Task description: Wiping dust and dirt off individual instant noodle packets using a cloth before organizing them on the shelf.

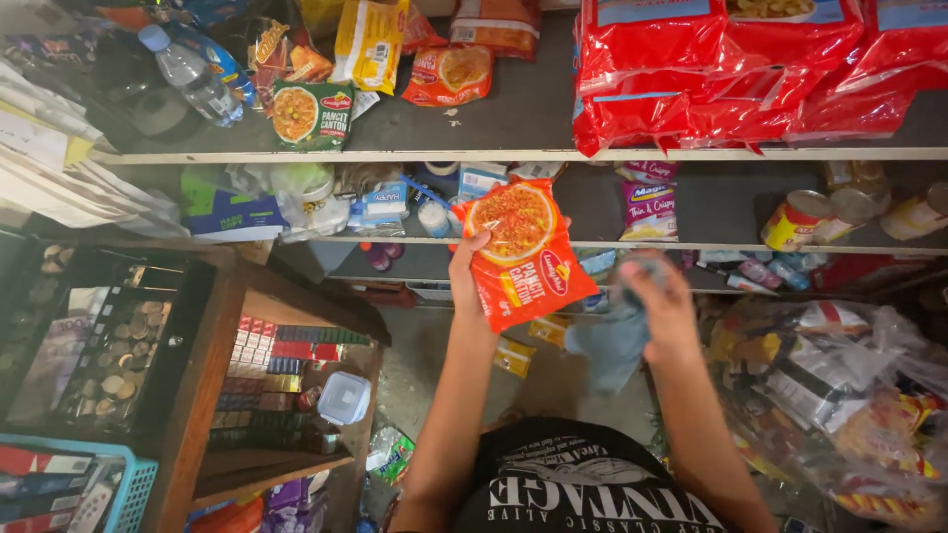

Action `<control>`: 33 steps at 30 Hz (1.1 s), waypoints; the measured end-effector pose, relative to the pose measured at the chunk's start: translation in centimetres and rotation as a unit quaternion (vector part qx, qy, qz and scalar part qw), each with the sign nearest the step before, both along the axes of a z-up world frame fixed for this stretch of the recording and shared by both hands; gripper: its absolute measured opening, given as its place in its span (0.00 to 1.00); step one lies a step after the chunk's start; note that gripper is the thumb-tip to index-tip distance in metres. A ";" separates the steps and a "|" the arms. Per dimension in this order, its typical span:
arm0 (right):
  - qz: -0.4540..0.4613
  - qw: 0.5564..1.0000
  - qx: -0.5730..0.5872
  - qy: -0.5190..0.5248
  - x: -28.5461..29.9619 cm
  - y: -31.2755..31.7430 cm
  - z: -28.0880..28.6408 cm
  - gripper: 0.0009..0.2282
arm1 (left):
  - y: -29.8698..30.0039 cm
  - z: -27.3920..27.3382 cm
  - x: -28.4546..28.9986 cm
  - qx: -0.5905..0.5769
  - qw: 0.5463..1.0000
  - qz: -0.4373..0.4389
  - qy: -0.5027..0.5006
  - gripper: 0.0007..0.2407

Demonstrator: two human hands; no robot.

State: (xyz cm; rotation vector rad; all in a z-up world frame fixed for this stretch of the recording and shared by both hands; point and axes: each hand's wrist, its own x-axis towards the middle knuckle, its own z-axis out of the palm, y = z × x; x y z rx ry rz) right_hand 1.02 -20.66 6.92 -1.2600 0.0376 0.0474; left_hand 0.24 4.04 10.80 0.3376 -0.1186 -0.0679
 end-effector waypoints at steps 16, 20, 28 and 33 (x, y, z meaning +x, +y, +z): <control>0.021 0.791 -0.465 -0.396 -2.1 10.8 7.5 0.25 | -2.3 -9.8 1.7 0.090 0.994 0.053 0.014 0.24; -0.072 0.807 -0.450 -0.375 1.0 9.6 6.7 0.22 | -3.3 -1.8 -1.2 0.080 0.995 0.013 0.051 0.23; -0.014 0.730 -0.534 -0.426 -5.8 11.3 4.8 0.23 | -2.7 -4.1 1.3 -0.026 0.999 -0.042 -0.004 0.24; 0.006 0.753 -0.494 -0.436 -6.2 8.1 0.8 0.20 | -1.6 -5.0 1.6 0.039 0.995 0.048 0.084 0.25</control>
